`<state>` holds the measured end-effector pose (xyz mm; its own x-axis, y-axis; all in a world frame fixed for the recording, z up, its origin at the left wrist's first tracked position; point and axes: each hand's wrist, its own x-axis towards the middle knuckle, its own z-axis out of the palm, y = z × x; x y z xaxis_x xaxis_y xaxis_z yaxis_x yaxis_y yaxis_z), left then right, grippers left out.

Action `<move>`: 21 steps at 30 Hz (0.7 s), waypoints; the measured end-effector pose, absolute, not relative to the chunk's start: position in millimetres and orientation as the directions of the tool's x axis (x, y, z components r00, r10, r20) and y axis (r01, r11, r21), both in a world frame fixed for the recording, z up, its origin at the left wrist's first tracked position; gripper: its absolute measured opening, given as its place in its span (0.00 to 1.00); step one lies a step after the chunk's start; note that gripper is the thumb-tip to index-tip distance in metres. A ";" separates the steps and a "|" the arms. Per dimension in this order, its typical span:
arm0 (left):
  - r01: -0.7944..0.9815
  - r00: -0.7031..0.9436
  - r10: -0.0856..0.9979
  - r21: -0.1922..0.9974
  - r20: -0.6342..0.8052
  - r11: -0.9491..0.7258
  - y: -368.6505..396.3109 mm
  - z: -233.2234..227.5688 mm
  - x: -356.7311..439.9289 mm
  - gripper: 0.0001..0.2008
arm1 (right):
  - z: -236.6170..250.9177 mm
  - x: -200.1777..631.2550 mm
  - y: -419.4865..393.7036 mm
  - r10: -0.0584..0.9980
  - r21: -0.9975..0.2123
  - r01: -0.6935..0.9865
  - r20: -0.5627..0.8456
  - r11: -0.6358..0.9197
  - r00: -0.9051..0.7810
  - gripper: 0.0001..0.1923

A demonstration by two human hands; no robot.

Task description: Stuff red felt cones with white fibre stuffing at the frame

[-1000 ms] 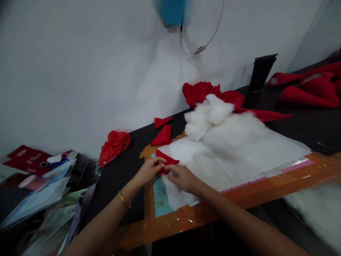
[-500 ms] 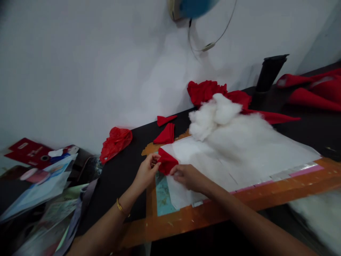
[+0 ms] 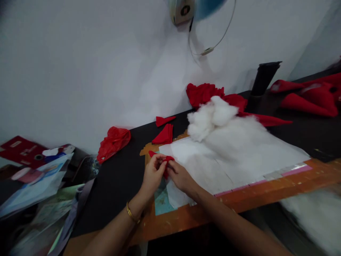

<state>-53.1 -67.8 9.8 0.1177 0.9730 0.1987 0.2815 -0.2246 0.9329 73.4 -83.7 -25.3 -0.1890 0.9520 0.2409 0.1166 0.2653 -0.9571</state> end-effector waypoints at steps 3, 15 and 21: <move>0.317 0.186 0.963 0.915 0.198 -0.249 -79.7 14.6 -44.8 0.08 | -28.3 70.8 -94.1 0.976 -0.984 -0.159 0.114 0.085 -0.185 0.11; -0.217 -0.336 0.940 0.967 0.051 -0.130 -100.0 28.5 -62.6 0.27 | -8.8 47.8 -115.6 1.000 -0.875 -0.484 -0.008 0.007 0.030 0.14; -0.640 -0.203 0.943 0.764 -0.262 0.075 -91.5 19.0 -34.1 0.19 | -13.0 37.0 -118.1 0.977 -0.937 -0.280 0.188 0.210 0.105 0.14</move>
